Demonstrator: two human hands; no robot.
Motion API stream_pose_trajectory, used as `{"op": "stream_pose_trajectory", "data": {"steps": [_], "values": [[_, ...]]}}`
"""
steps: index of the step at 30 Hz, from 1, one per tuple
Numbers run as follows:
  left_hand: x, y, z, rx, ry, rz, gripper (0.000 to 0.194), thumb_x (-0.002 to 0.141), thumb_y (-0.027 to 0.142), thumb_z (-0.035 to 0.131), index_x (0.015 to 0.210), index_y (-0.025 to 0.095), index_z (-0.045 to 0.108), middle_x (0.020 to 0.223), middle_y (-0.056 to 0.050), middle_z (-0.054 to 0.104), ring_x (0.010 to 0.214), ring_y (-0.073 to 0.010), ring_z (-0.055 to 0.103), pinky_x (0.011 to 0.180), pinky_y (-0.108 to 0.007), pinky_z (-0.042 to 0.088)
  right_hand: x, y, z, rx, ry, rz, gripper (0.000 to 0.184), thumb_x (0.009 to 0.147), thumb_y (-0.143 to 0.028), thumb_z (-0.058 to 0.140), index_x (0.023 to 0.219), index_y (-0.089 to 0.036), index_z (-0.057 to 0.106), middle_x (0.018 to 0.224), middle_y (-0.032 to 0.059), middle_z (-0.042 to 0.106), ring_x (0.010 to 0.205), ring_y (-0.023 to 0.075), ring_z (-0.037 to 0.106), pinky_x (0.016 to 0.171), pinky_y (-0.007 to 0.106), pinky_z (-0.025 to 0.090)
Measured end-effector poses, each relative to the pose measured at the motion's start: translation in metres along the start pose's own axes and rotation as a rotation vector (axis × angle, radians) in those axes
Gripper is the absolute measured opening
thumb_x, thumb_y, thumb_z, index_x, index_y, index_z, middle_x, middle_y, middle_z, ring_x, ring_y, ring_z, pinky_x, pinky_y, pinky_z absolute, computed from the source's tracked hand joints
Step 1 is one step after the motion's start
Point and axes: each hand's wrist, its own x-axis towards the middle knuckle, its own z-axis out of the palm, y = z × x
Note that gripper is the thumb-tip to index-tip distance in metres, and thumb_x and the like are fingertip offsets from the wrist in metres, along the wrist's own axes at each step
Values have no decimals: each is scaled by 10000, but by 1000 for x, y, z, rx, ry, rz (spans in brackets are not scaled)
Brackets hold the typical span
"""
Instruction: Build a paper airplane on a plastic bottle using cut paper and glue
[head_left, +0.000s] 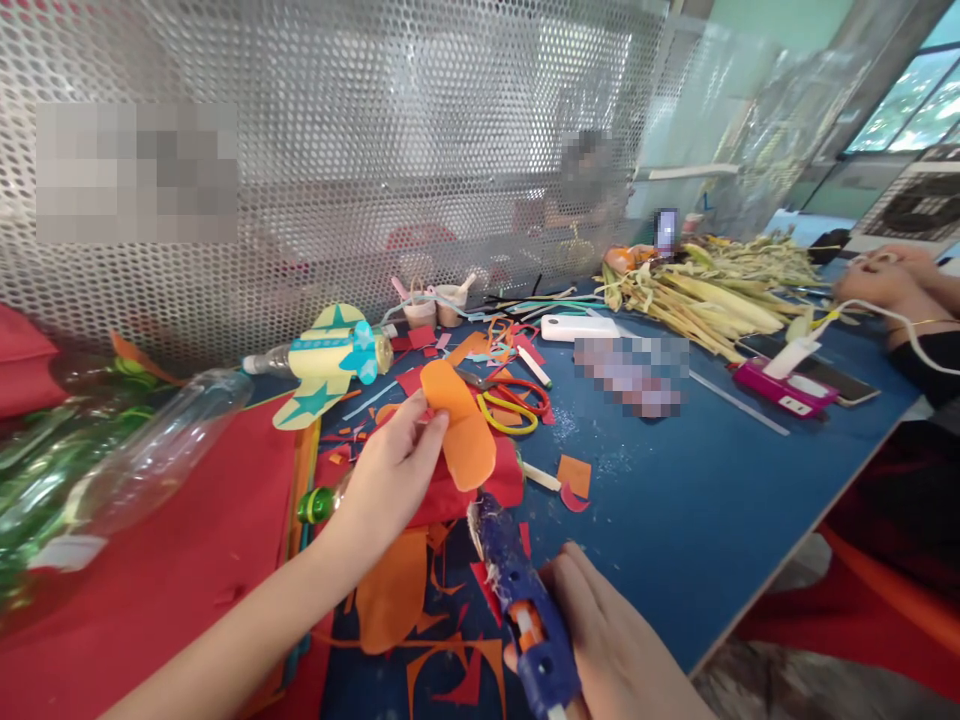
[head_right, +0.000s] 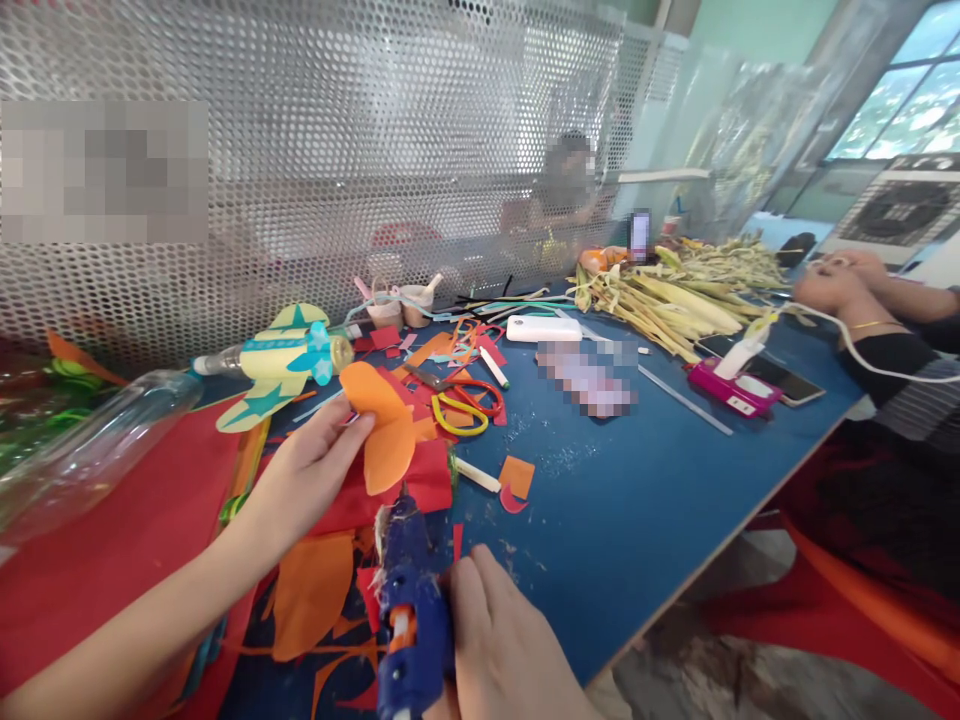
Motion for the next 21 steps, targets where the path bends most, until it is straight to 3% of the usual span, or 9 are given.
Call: {"op": "stream_pose_trajectory", "data": {"steps": [5,10,14,17,21], "values": [[0,0,0,-25,-11,0,311,860,426,405,1006,207,570,716,-5,633,767,-232,625,711,-336,479,-4,2,1,-41,17,0,181,767,-165,528,944,-180,492,831,83,625,789,237,634,730,328,574],[0,0,0,10,19,11,304,859,409,417,995,200,590,723,-9,657,713,-217,630,645,-309,482,-28,11,4,-123,38,17,348,786,-181,519,1118,-95,458,993,194,645,935,297,652,748,356,585],[0,0,0,7,29,8,308,854,399,415,1007,208,601,745,-19,675,748,-224,644,688,-323,502,-39,13,10,-136,55,129,389,774,-162,544,1155,-144,466,1073,175,647,980,303,650,772,375,582],[0,0,1,1,22,6,317,852,402,413,1017,203,597,743,-21,674,754,-230,647,711,-336,506,-30,10,10,-125,64,89,420,762,-179,550,1168,-123,455,1055,182,652,975,309,647,780,376,579],[0,0,0,2,26,12,318,849,405,417,1020,205,595,766,-25,680,761,-231,649,722,-337,505,-6,1,4,-51,46,-2,264,730,-153,536,991,-140,501,863,122,660,803,259,662,746,338,582]]}}
